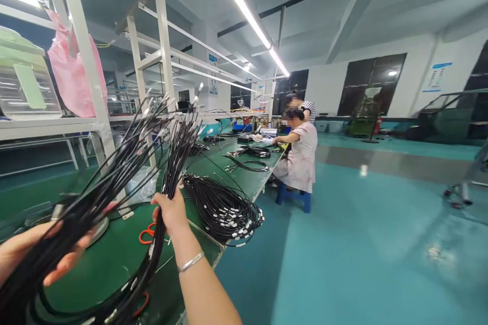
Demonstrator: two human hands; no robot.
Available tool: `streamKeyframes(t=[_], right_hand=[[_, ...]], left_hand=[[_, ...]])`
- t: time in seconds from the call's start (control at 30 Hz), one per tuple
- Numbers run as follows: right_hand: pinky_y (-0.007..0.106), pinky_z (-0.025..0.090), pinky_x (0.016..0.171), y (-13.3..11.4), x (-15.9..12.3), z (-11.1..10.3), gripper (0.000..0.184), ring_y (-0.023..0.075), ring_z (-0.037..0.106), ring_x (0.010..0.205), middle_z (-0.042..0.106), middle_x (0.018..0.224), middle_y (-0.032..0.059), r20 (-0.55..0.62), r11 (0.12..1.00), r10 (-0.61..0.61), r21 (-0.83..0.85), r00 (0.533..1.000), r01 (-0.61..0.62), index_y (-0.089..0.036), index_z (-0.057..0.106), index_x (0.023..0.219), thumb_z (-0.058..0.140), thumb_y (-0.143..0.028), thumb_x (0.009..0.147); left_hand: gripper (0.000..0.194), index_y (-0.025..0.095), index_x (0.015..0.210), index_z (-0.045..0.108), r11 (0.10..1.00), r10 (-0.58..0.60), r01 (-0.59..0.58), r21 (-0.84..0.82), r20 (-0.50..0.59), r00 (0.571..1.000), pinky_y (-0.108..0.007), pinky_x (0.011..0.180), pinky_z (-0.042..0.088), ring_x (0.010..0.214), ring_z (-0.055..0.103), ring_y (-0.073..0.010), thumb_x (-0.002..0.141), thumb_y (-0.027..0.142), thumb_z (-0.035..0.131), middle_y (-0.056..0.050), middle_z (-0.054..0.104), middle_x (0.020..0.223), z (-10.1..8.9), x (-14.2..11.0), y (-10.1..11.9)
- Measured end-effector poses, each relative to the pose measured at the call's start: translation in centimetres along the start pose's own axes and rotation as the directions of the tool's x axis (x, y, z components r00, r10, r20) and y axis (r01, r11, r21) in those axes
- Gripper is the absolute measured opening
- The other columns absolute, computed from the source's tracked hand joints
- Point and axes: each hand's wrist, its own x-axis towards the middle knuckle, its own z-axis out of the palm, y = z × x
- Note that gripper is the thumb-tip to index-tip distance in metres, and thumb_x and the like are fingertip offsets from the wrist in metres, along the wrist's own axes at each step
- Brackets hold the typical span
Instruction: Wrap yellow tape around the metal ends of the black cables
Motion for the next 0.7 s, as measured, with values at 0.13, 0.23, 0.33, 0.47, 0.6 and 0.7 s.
streamKeyframes(t=[0.13, 0.23, 0.33, 0.47, 0.6, 0.7], right_hand=[[0.03, 0.054, 0.063, 3.6, 0.0, -2.4, 0.022, 0.0141, 0.063, 0.074, 0.063, 0.098, 0.0043, -0.107, 0.98, 0.177, -0.077, 0.978, -0.186, -0.014, 0.057, 0.109, 0.055, -0.027, 0.091], [0.039, 0.054, 0.076, 3.6, 1.1, -3.9, 0.028, 0.02, 0.062, 0.092, 0.06, 0.113, 0.0075, -0.145, 0.96, 0.248, -0.1, 0.958, -0.263, -0.016, 0.055, 0.115, 0.056, -0.029, 0.09], [0.039, 0.054, 0.076, 2.7, 1.9, -3.7, 0.028, 0.0199, 0.062, 0.091, 0.06, 0.112, 0.0075, -0.134, 0.964, 0.223, -0.12, 0.966, -0.239, -0.015, 0.056, 0.114, 0.056, -0.029, 0.09], [0.033, 0.055, 0.067, 2.4, 2.2, -1.6, 0.024, 0.0162, 0.063, 0.081, 0.062, 0.103, 0.0055, -0.096, 0.982, 0.118, -0.136, 0.988, -0.131, -0.015, 0.057, 0.11, 0.056, -0.027, 0.09], [0.03, 0.055, 0.064, 2.6, 2.0, 0.0, 0.021, 0.0146, 0.063, 0.076, 0.063, 0.098, 0.0044, -0.055, 0.985, 0.094, -0.14, 0.994, -0.101, -0.014, 0.058, 0.107, 0.056, -0.027, 0.09], [0.028, 0.054, 0.06, 2.3, 1.7, 0.2, 0.02, 0.0129, 0.062, 0.071, 0.063, 0.093, 0.0032, -0.039, 0.994, 0.034, -0.106, 0.999, -0.038, -0.014, 0.058, 0.104, 0.055, -0.028, 0.09]], left_hand=[[0.053, 0.019, 0.109, 0.063, 0.985, -0.16, 0.168, -0.035, 0.172, 0.972, -0.019, 0.029, 0.037, 0.031, 0.047, -0.0083, 0.062, 0.039, 0.076, -0.001, 0.063, 0.059, 1.1, 1.3, -1.9], [0.041, 0.014, 0.102, 0.064, 0.991, -0.075, 0.083, -0.102, 0.077, 0.994, -0.016, 0.029, 0.033, 0.028, 0.037, -0.0033, 0.067, 0.032, 0.075, 0.004, 0.053, 0.049, 0.2, 1.5, -1.1], [0.039, 0.014, 0.1, 0.065, 0.983, 0.03, -0.038, -0.177, -0.046, 0.999, -0.017, 0.03, 0.034, 0.027, 0.033, -0.0031, 0.071, 0.04, 0.069, 0.005, 0.051, 0.045, -1.1, 0.3, 1.0], [0.069, 0.021, 0.112, 0.06, 0.992, 0.088, -0.102, -0.069, -0.179, 0.98, -0.02, 0.032, 0.036, 0.034, 0.043, -0.0065, 0.058, 0.062, 0.071, -0.002, 0.068, 0.07, -2.1, -2.3, 2.0], [0.069, 0.021, 0.117, 0.054, 0.985, 0.017, 0.014, 0.175, -0.176, 0.984, -0.023, 0.036, 0.04, 0.042, 0.05, -0.0127, 0.057, 0.043, 0.078, 0.001, 0.062, 0.06, -2.3, -4.0, 0.6], [0.061, 0.019, 0.115, 0.054, 0.979, 0.079, -0.051, 0.2, -0.136, 0.988, -0.027, 0.045, 0.045, 0.049, 0.054, -0.0163, 0.062, 0.04, 0.075, 0.002, 0.057, 0.054, -2.0, -4.7, 0.3]])
